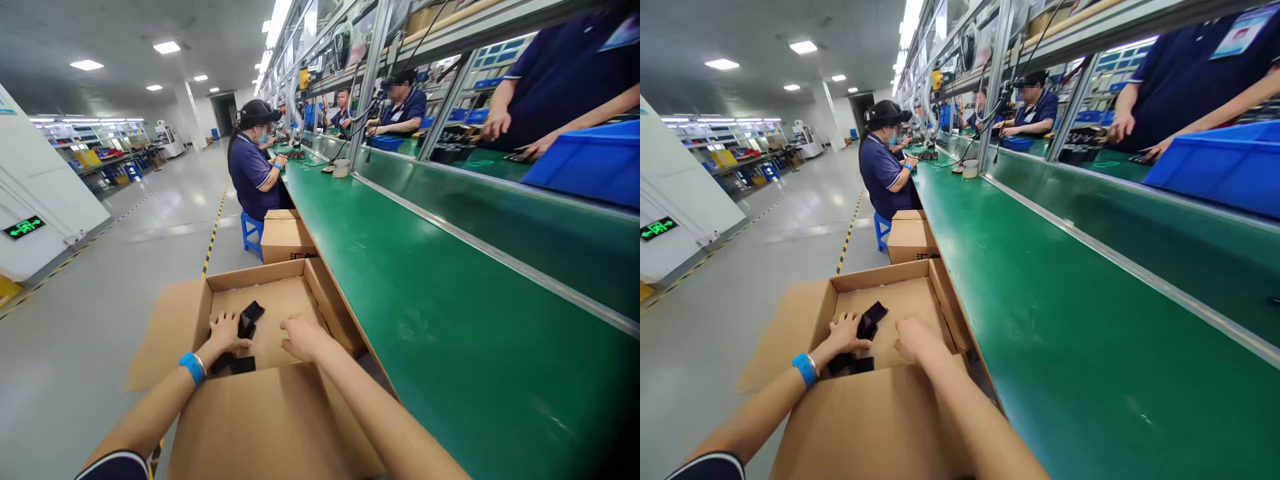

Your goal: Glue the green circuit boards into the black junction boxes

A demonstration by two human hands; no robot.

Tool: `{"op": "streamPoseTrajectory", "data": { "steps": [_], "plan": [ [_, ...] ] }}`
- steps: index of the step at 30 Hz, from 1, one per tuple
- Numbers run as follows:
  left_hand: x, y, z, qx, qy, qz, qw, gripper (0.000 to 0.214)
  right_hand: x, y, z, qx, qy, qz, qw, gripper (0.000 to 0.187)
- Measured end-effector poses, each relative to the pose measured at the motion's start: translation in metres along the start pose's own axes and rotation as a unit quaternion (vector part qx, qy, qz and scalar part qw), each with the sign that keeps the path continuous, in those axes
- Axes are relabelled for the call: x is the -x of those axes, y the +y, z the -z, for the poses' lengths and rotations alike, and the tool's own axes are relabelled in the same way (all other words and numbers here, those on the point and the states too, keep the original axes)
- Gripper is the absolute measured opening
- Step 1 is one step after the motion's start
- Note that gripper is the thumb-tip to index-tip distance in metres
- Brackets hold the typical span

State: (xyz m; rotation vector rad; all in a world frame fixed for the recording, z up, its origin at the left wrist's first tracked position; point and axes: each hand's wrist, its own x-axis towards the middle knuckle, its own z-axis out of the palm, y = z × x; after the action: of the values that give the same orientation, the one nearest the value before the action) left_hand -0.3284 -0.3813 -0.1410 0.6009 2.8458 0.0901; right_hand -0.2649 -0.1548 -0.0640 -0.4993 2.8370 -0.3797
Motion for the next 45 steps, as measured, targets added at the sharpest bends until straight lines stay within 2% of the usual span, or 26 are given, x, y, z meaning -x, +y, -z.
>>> {"op": "streamPoseTrajectory", "data": {
  "steps": [2, 4, 7, 10, 15, 19, 23, 26, 30, 34, 39, 42, 45],
  "plan": [
    [-0.011, 0.005, -0.012, 0.012, 0.000, -0.013, 1.000, 0.035, -0.033, 0.003, -0.026, 0.000, -0.001, -0.011, 1.000, 0.031],
    [-0.020, 0.010, -0.021, 0.034, -0.008, -0.050, 0.998, 0.035, -0.051, 0.012, -0.049, -0.001, 0.003, -0.023, 1.000, 0.034],
    [-0.029, 0.011, -0.028, 0.078, -0.025, -0.095, 0.992, 0.033, -0.061, 0.030, -0.073, -0.007, -0.001, -0.052, 0.999, 0.037],
    [-0.044, 0.003, -0.027, 0.132, -0.036, -0.086, 0.987, 0.033, -0.060, 0.046, -0.084, -0.008, -0.011, -0.082, 0.997, 0.035],
    [-0.082, -0.018, -0.017, 0.205, -0.069, -0.020, 0.976, 0.032, -0.057, 0.056, -0.086, -0.016, 0.001, -0.109, 0.994, 0.037],
    [-0.103, -0.026, -0.011, 0.218, -0.063, 0.029, 0.973, 0.031, -0.058, 0.047, -0.083, -0.068, 0.015, -0.046, 0.997, 0.040],
    [-0.107, -0.029, -0.014, 0.223, -0.015, 0.065, 0.972, 0.031, -0.059, 0.035, -0.088, -0.141, -0.040, 0.034, 0.989, 0.057],
    [-0.102, -0.040, -0.018, 0.243, 0.017, 0.085, 0.966, 0.033, -0.060, 0.031, -0.094, -0.174, -0.083, 0.066, 0.979, 0.056],
    [-0.097, -0.056, -0.021, 0.288, 0.039, 0.083, 0.953, 0.031, -0.062, 0.031, -0.098, -0.174, -0.089, 0.080, 0.977, 0.054],
    [-0.104, -0.048, -0.024, 0.301, 0.078, 0.049, 0.949, 0.030, -0.062, 0.035, -0.098, -0.137, -0.106, 0.047, 0.984, 0.040],
    [-0.112, -0.024, -0.038, 0.239, 0.150, 0.047, 0.958, 0.032, -0.053, 0.054, -0.090, -0.081, -0.089, -0.011, 0.993, 0.028],
    [-0.112, -0.018, -0.045, 0.198, 0.155, 0.060, 0.966, 0.033, -0.046, 0.067, -0.085, -0.080, -0.094, 0.004, 0.992, 0.027],
    [-0.111, -0.021, -0.046, 0.163, 0.149, 0.090, 0.971, 0.034, -0.043, 0.070, -0.084, -0.088, -0.099, 0.031, 0.991, 0.025]
  ]
}}
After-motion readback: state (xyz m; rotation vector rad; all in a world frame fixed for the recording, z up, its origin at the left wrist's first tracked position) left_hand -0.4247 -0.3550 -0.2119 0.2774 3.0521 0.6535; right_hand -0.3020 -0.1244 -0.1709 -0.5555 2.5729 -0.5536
